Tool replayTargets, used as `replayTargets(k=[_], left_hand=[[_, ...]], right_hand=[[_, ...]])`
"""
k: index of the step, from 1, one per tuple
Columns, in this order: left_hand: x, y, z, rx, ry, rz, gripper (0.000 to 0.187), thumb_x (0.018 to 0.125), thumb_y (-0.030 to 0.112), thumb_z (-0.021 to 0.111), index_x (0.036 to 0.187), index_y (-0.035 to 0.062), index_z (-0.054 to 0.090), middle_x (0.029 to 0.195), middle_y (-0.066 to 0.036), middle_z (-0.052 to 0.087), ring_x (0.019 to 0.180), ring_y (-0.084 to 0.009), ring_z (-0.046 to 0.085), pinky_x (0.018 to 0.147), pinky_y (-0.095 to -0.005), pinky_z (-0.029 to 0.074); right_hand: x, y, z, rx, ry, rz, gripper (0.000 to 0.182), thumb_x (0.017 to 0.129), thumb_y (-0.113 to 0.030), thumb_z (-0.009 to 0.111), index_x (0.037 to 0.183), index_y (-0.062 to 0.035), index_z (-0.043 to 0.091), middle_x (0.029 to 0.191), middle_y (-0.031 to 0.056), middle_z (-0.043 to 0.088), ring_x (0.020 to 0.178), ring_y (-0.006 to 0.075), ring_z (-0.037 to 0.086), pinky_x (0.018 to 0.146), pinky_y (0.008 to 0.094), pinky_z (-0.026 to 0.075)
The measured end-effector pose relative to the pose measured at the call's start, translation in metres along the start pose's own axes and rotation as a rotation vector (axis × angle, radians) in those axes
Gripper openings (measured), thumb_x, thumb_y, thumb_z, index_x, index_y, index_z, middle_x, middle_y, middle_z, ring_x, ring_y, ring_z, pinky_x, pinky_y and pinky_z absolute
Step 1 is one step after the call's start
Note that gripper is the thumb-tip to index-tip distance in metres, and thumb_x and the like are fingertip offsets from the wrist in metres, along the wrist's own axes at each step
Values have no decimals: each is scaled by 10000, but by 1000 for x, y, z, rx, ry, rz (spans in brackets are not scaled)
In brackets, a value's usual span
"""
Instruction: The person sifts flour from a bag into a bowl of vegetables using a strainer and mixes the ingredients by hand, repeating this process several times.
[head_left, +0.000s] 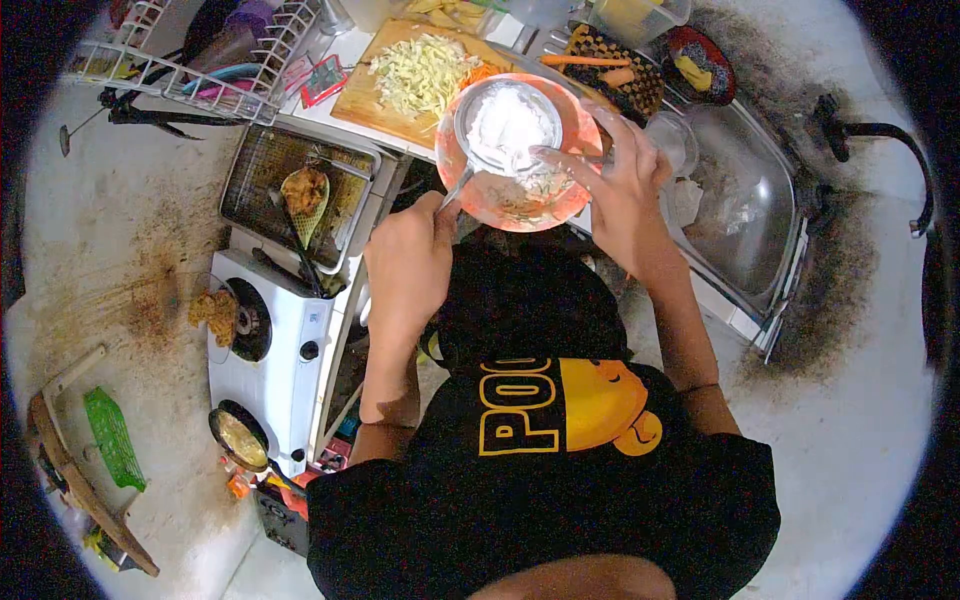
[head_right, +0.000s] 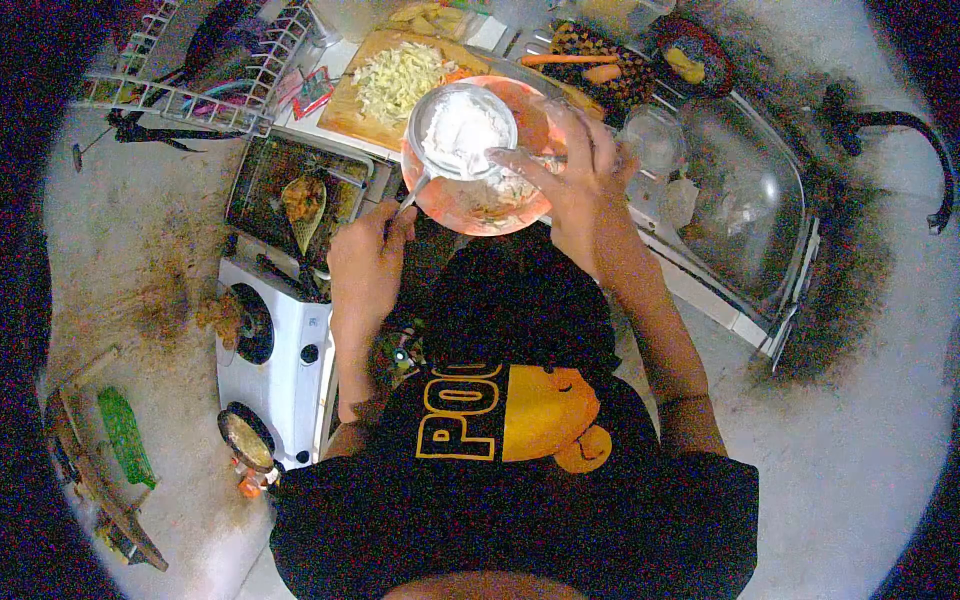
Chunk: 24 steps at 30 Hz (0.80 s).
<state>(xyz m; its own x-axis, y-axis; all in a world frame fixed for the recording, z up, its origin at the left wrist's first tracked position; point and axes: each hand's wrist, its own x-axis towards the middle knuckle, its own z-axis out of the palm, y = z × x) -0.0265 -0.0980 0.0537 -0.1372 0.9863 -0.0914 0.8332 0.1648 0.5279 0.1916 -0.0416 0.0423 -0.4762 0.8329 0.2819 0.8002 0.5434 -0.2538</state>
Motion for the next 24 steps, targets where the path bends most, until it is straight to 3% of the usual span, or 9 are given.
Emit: replayTargets(k=[7, 16, 21, 24], left_hand=[[0, 1, -1, 24, -26, -9, 242, 895, 229, 511, 800, 18, 579, 689, -234, 583, 699, -429, 571, 597, -508, 419], [-1, 10, -3, 17, -24, 44, 223, 885, 211, 525, 802, 12, 580, 679, -240, 577, 700, -426, 574, 596, -511, 420], [7, 43, -9, 55, 16, 175, 229, 879, 201, 529, 798, -7, 579, 687, -235, 586, 705, -416, 585, 604, -506, 433], [12, 69, -7, 19, -21, 218, 226, 876, 197, 532, 791, -7, 582, 694, -234, 590, 713, -410, 591, 615, -504, 441]], right_hand=[[-2, -11, -2, 24, -119, -11, 589, 676, 73, 528, 1118, -298, 645, 1390, 100, 327, 1274, 342, 276, 1016, 518, 204], [4, -2, -12, -9, -5, 49, 577, 700, 39, 556, 1154, -310, 620, 1386, 122, 317, 1266, 352, 277, 1024, 512, 211], [-3, 19, -36, 6, 216, 91, 657, 631, 79, 509, 1149, -308, 624, 1391, 129, 318, 1255, 361, 289, 1014, 488, 219], [-18, 28, -51, -49, 223, 170, 706, 607, 103, 475, 1157, -316, 617, 1392, 129, 321, 1255, 356, 299, 1009, 485, 224]])
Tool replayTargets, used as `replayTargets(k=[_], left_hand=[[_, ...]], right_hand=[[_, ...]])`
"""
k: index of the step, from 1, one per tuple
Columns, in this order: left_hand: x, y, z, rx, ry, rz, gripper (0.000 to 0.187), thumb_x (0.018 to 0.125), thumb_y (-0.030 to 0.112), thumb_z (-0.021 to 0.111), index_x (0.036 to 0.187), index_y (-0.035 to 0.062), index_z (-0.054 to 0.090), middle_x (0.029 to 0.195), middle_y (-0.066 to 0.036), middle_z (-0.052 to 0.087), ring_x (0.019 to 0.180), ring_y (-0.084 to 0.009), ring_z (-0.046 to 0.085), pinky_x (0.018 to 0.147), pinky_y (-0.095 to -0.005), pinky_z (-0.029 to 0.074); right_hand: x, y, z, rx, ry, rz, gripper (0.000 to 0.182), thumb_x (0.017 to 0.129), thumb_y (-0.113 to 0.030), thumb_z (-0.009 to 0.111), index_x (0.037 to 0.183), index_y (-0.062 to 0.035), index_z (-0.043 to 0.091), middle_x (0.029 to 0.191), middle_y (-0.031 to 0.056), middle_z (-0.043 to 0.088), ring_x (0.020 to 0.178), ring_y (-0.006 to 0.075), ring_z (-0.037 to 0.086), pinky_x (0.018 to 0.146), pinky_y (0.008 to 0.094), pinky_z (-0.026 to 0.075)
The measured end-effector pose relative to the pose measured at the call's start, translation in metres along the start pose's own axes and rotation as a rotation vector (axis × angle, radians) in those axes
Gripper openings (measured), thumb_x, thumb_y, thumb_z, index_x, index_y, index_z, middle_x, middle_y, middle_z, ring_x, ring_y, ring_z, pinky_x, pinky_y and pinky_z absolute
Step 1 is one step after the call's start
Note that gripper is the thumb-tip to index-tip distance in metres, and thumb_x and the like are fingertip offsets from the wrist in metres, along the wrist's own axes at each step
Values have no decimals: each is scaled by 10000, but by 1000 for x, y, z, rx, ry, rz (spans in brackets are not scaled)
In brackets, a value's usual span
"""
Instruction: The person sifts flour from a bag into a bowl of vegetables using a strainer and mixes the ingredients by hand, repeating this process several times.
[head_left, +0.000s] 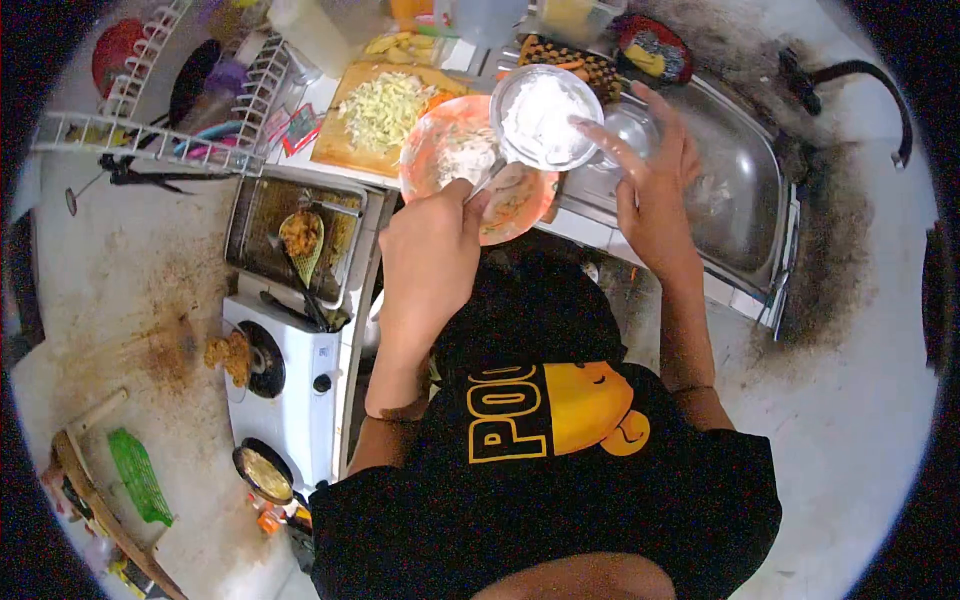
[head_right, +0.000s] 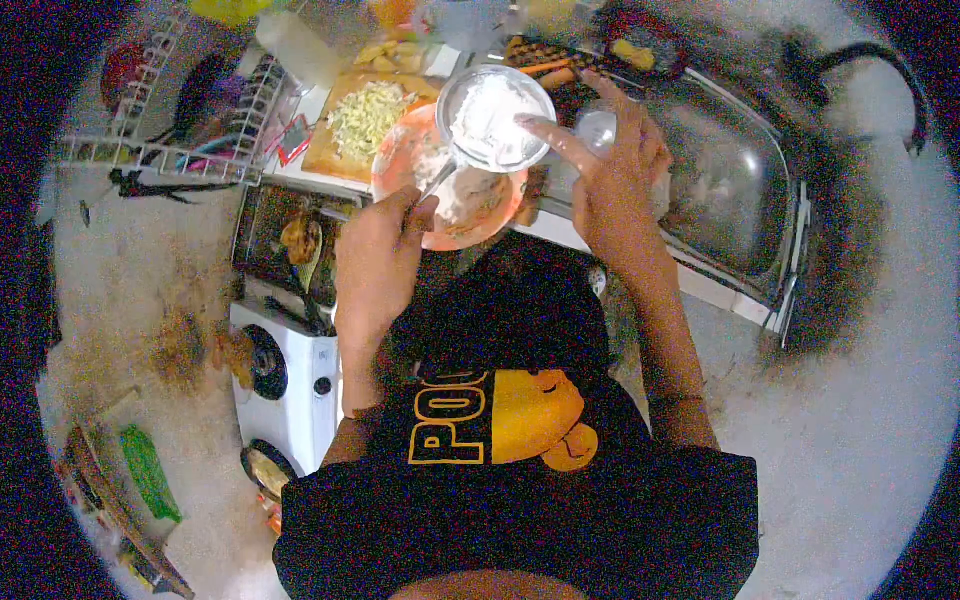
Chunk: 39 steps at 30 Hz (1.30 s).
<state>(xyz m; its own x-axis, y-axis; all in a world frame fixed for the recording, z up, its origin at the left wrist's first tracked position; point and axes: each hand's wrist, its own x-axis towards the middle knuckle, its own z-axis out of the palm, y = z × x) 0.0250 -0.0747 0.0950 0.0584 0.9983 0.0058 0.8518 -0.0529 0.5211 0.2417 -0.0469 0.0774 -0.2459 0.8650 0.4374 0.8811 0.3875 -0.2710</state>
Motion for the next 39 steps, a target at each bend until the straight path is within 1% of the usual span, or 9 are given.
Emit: replayTargets(k=[6, 8, 13, 17, 26, 30, 33, 35, 39], left_hand=[[5, 12, 13, 2, 9, 34, 234, 877, 210, 534, 781, 3, 585, 688, -237, 585, 716, -419, 585, 622, -501, 435], [-2, 2, 14, 21, 30, 25, 236, 882, 221, 528, 793, 10, 585, 691, -240, 584, 709, -424, 579, 614, -502, 426], [-22, -14, 6, 105, -22, -242, 280, 898, 281, 514, 847, 26, 619, 756, -207, 614, 746, -405, 588, 654, -479, 434], [-35, -29, 11, 70, 105, -195, 231, 894, 243, 512, 809, 48, 602, 663, -182, 604, 670, -394, 592, 594, -488, 433], [-41, -47, 17, 28, 114, -251, 228, 900, 221, 498, 771, 47, 570, 655, -175, 600, 664, -390, 591, 590, -495, 429], [-34, -52, 13, 9, 91, -336, 230, 884, 245, 533, 851, 33, 616, 746, -214, 615, 745, -406, 596, 650, -485, 442], [-27, -53, 8, 20, 74, -339, 231, 886, 248, 534, 878, 33, 619, 740, -227, 606, 732, -418, 589, 635, -489, 440], [-24, -55, 7, 18, 66, -339, 233, 886, 249, 533, 885, 32, 619, 737, -233, 601, 725, -425, 585, 627, -491, 440], [-21, -63, 13, 16, 147, -268, 224, 900, 245, 515, 828, 43, 581, 677, -224, 579, 668, -424, 573, 580, -496, 427]], right_hand=[[-15, 9, -4, 70, 13, 9, 725, 615, 121, 480, 1163, -337, 610, 1397, 125, 316, 1245, 363, 298, 1009, 493, 210], [-11, 2, -1, 105, -85, -4, 711, 639, 116, 487, 1173, -338, 604, 1401, 123, 314, 1260, 358, 285, 1011, 495, 206], [10, -21, 34, 235, -83, -188, 464, 696, -105, 646, 1114, -305, 639, 1409, 87, 300, 1272, 349, 264, 1004, 496, 192], [22, -39, 52, 241, -163, -283, 404, 706, -146, 647, 1083, -289, 656, 1400, 81, 302, 1292, 333, 247, 989, 546, 174], [20, -42, 59, 168, -302, -333, 381, 707, -104, 647, 1056, -256, 666, 1433, 97, 263, 1328, 332, 192, 996, 558, 159], [21, -37, 58, 110, -348, -305, 403, 720, -53, 617, 1056, -271, 664, 1437, 87, 261, 1322, 328, 196, 1002, 541, 156], [26, -36, 59, 193, -256, -266, 472, 710, -10, 599, 1084, -292, 654, 1439, 82, 258, 1309, 325, 210, 1008, 515, 155], [28, -35, 63, 109, -202, -232, 650, 661, 87, 528, 1167, -312, 615, 1407, 102, 300, 1291, 338, 246, 1028, 463, 169], [26, -38, 69, 60, -289, -241, 531, 679, -37, 636, 1138, -306, 635, 1442, 83, 250, 1297, 335, 221, 1014, 494, 160]])
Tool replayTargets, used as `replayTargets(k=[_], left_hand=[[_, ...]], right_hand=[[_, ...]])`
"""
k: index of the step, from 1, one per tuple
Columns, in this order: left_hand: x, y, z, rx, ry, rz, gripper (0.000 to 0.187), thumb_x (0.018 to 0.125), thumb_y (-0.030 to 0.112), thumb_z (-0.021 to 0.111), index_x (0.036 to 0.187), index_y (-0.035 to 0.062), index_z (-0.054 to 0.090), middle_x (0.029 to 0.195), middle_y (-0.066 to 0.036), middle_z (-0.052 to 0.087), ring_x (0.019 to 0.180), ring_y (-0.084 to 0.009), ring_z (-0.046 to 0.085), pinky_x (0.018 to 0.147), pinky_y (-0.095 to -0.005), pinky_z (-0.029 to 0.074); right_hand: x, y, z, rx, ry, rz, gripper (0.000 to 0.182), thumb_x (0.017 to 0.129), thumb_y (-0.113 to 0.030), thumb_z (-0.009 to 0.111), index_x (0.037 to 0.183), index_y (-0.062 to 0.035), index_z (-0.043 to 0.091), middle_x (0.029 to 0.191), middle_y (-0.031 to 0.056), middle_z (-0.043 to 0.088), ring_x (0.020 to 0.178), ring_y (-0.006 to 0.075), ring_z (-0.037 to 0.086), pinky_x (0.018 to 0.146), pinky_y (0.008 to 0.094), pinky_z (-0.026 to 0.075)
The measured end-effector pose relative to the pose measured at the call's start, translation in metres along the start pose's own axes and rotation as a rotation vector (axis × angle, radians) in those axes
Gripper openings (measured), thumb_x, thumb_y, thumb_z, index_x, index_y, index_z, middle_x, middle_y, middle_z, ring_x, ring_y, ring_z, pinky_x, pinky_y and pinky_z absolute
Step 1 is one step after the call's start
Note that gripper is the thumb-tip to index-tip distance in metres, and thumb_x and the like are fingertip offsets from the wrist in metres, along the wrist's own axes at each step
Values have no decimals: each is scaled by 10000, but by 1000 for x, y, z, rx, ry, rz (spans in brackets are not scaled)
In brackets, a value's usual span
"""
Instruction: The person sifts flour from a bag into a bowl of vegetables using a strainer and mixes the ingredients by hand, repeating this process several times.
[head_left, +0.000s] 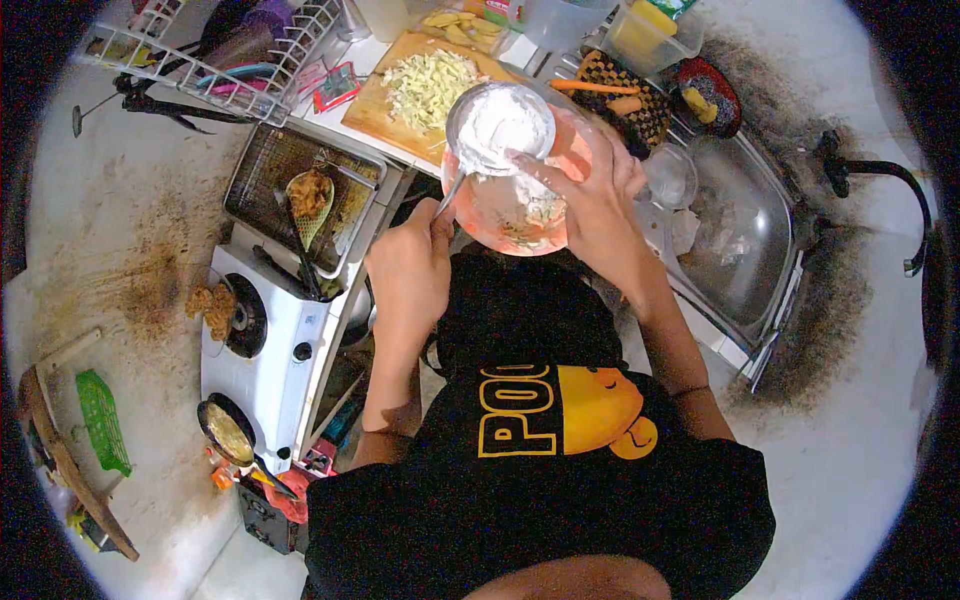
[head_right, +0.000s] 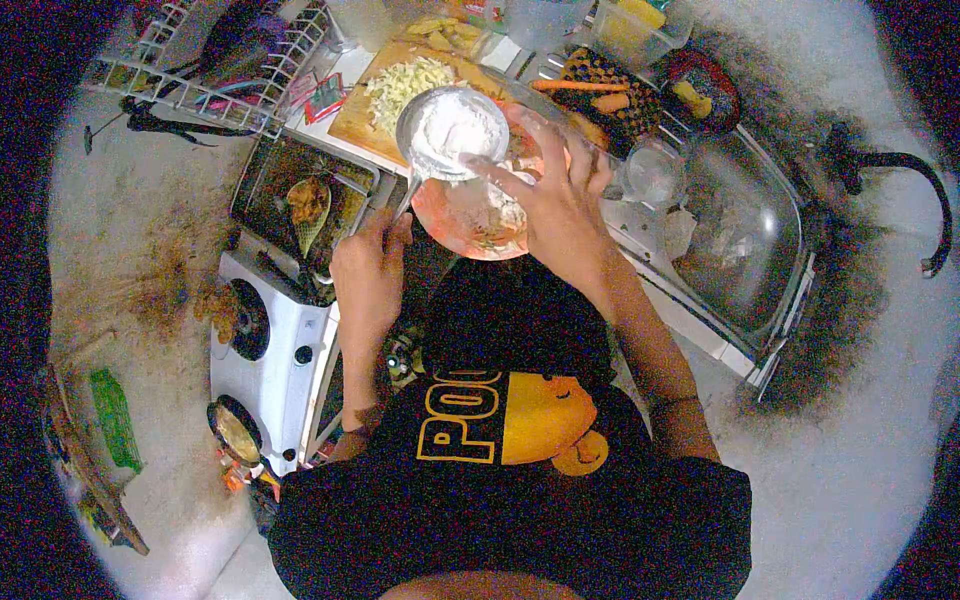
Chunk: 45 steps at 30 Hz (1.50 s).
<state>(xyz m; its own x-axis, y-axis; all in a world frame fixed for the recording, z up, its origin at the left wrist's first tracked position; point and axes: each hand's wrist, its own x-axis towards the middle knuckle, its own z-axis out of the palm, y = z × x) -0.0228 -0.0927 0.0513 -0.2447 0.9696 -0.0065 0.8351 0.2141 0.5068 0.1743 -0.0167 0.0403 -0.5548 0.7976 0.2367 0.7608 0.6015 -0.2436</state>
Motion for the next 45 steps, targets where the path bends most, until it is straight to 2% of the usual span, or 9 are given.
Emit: replayTargets(k=[9, 12, 17, 20, 26, 32, 35, 42, 45], left_hand=[[7, -6, 4, -41, -2, 34, 230, 905, 224, 505, 778, 37, 547, 632, -228, 556, 639, -421, 562, 560, -503, 412], [8, -4, -1, -36, -58, -11, 239, 895, 233, 523, 801, 19, 573, 693, -226, 581, 689, -423, 571, 596, -490, 424], [8, -8, 2, -49, -119, -51, 257, 886, 247, 541, 820, 5, 594, 749, -222, 607, 737, -425, 580, 630, -479, 437], [6, -9, 5, -63, -73, 18, 225, 891, 220, 520, 781, 28, 563, 659, -225, 573, 668, -419, 572, 574, -505, 418], [4, -6, 2, -49, -138, 0, 219, 888, 215, 522, 784, 29, 569, 673, -215, 587, 684, -411, 580, 586, -499, 431], [3, -5, -1, -21, -171, 3, 216, 890, 200, 513, 782, 23, 572, 697, -207, 597, 706, -405, 585, 596, -501, 430], [4, -9, -3, -96, -190, -7, 225, 893, 194, 505, 770, 19, 575, 701, -208, 597, 710, -407, 584, 607, -501, 430], [8, -11, 3, -84, -218, -22, 247, 895, 203, 499, 755, 17, 584, 721, -214, 601, 734, -413, 583, 631, -501, 432], [8, -15, 7, -86, -232, -24, 242, 891, 200, 499, 759, 17, 588, 732, -216, 605, 742, -411, 585, 639, -502, 433]], right_hand=[[0, 2, -2, 201, 21, 41, 543, 663, -2, 636, 1126, -286, 639, 1421, 91, 291, 1277, 341, 242, 1021, 476, 177], [5, 3, -5, 127, 76, 20, 666, 608, 86, 503, 1156, -273, 623, 1406, 114, 310, 1282, 318, 278, 1028, 424, 177], [11, 1, -2, 161, 216, 11, 341, 720, -57, 646, 1012, -222, 701, 1334, 77, 435, 1250, 296, 322, 1006, 425, 207], [20, -1, -2, 185, 282, 41, 182, 690, -187, 738, 871, -187, 738, 1284, 45, 499, 1233, 295, 340, 1003, 421, 212], [31, -1, 15, 142, 253, -11, 145, 615, -248, 761, 750, -197, 746, 1322, 6, 466, 1247, 267, 323, 938, 504, 189], [32, -1, 25, 80, 299, -58, 111, 609, -245, 743, 706, -193, 737, 1327, -55, 474, 1234, 253, 344, 936, 501, 196], [32, -4, 30, 41, 313, -86, 74, 645, -177, 733, 716, -190, 715, 1316, -19, 497, 1225, 256, 365, 932, 436, 189], [35, -6, 38, -138, 256, -127, 115, 667, -164, 671, 781, -162, 654, 1323, -3, 478, 1230, 253, 349, 927, 496, 250], [33, 4, 10, 41, 458, 31, 157, 666, -103, 654, 821, -105, 629, 1287, 61, 500, 1193, 313, 388, 987, 474, 250]])
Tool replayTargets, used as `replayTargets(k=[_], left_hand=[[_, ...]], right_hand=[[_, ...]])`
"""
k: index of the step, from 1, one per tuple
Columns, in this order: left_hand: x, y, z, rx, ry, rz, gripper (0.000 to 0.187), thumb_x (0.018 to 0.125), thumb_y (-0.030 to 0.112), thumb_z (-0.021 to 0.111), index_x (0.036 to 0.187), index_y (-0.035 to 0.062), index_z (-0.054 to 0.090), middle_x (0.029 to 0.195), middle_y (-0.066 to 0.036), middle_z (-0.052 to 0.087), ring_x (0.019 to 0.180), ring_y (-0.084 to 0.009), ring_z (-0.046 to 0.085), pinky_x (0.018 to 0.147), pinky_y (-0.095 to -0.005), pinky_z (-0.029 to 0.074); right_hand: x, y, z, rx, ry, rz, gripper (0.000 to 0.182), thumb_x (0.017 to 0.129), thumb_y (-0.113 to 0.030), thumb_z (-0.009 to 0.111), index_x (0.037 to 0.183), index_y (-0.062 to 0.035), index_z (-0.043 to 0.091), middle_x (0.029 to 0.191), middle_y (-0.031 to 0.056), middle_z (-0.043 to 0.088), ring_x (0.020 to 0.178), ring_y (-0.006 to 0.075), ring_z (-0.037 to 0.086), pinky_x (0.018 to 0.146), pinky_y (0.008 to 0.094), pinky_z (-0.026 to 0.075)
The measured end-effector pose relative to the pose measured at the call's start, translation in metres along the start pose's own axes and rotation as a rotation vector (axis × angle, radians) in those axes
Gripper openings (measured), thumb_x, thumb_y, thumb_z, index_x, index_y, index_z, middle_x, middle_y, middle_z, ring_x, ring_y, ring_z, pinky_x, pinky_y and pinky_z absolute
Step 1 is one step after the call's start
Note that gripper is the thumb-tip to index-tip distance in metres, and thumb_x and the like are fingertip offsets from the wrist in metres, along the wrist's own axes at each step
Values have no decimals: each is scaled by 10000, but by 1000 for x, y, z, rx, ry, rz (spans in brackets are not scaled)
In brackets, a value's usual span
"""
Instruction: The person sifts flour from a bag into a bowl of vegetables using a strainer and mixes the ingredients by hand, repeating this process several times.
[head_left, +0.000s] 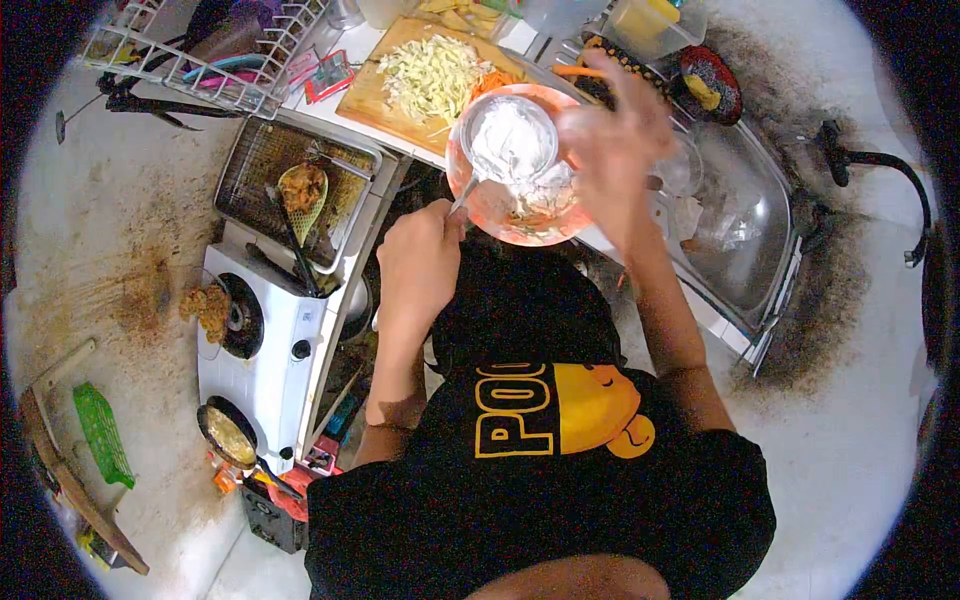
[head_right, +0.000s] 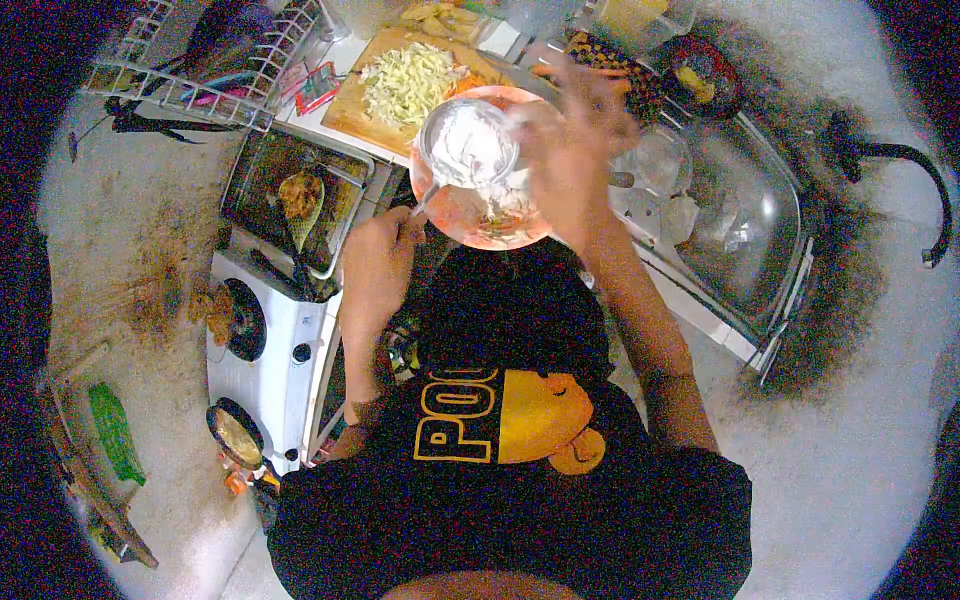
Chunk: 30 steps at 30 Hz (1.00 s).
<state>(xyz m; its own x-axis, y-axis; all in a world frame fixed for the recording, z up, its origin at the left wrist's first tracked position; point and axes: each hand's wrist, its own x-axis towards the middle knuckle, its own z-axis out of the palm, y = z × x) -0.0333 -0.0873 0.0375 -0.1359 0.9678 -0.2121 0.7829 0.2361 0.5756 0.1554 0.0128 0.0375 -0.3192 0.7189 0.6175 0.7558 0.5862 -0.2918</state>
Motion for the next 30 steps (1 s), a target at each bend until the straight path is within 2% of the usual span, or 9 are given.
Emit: replayTargets(k=[7, 11, 14, 16, 18, 21, 23, 25, 30], left_hand=[[-3, -1, -2, -55, -46, 10, 200, 864, 171, 511, 776, 16, 601, 738, -216, 608, 762, -402, 589, 652, -497, 436], [-2, 6, -3, 36, -56, 32, 189, 857, 162, 512, 784, 12, 601, 740, -211, 610, 767, -398, 592, 661, -493, 438], [-2, 5, -2, -27, -56, 96, 193, 858, 166, 514, 788, 8, 598, 740, -204, 612, 766, -395, 594, 664, -489, 440], [-3, 7, -3, -25, -71, 59, 201, 863, 170, 509, 782, 8, 596, 742, -198, 615, 771, -390, 596, 665, -484, 440], [-4, 7, -3, -23, -80, 62, 203, 866, 169, 505, 779, 11, 596, 738, -198, 615, 768, -390, 596, 661, -482, 440], [-4, 6, 3, -29, -100, 57, 207, 870, 169, 497, 773, 15, 596, 729, -198, 613, 759, -392, 596, 652, -478, 438], [-4, 6, 5, -34, -108, 47, 210, 872, 169, 494, 770, 17, 596, 723, -198, 612, 753, -394, 595, 647, -476, 437], [-8, 8, 5, -79, -97, 28, 213, 875, 173, 493, 768, 18, 593, 713, -201, 607, 742, -400, 591, 637, -475, 434], [-16, 3, 3, -123, -69, 40, 225, 883, 187, 513, 788, 2, 599, 709, -210, 602, 711, -397, 589, 621, -457, 432]], right_hand=[[-59, 138, -126, -654, 411, 328, 69, 790, -168, 632, 832, -118, 653, 1078, 68, 628, 984, 296, 562, 816, 387, 427], [-127, 221, -116, -830, -51, 827, 165, 791, -234, 655, 825, -74, 662, 798, 113, 659, 713, 334, 613, 623, 429, 478], [-149, 224, -97, -680, 34, 615, 252, 778, -273, 668, 838, -29, 657, 711, 174, 636, 655, 366, 619, 613, 438, 496], [-116, 176, -91, -666, 43, 792, 225, 816, -207, 626, 920, -10, 658, 814, 180, 663, 782, 328, 650, 722, 397, 505], [-83, 119, -84, -333, 397, 547, 262, 831, -118, 590, 1065, -5, 621, 970, 166, 663, 916, 288, 640, 803, 366, 487], [-71, 27, -58, -45, 187, 442, 406, 816, -41, 573, 1219, -32, 532, 1208, 155, 571, 1127, 311, 535, 968, 384, 397], [-60, -18, -41, 121, -116, 105, 650, 854, -195, 530, 1407, 10, 255, 1430, 183, 335, 1322, 323, 302, 1083, 468, 166], [-61, -30, -27, 36, -417, 116, 832, 872, -353, 501, 1422, 67, 40, 1474, 208, 230, 1365, 344, 197, 1038, 527, 60], [-65, -33, -17, 7, -401, 123, 808, 844, -432, 536, 1438, -34, 161, 1487, 129, 229, 1371, 291, 179, 1023, 569, 60]])
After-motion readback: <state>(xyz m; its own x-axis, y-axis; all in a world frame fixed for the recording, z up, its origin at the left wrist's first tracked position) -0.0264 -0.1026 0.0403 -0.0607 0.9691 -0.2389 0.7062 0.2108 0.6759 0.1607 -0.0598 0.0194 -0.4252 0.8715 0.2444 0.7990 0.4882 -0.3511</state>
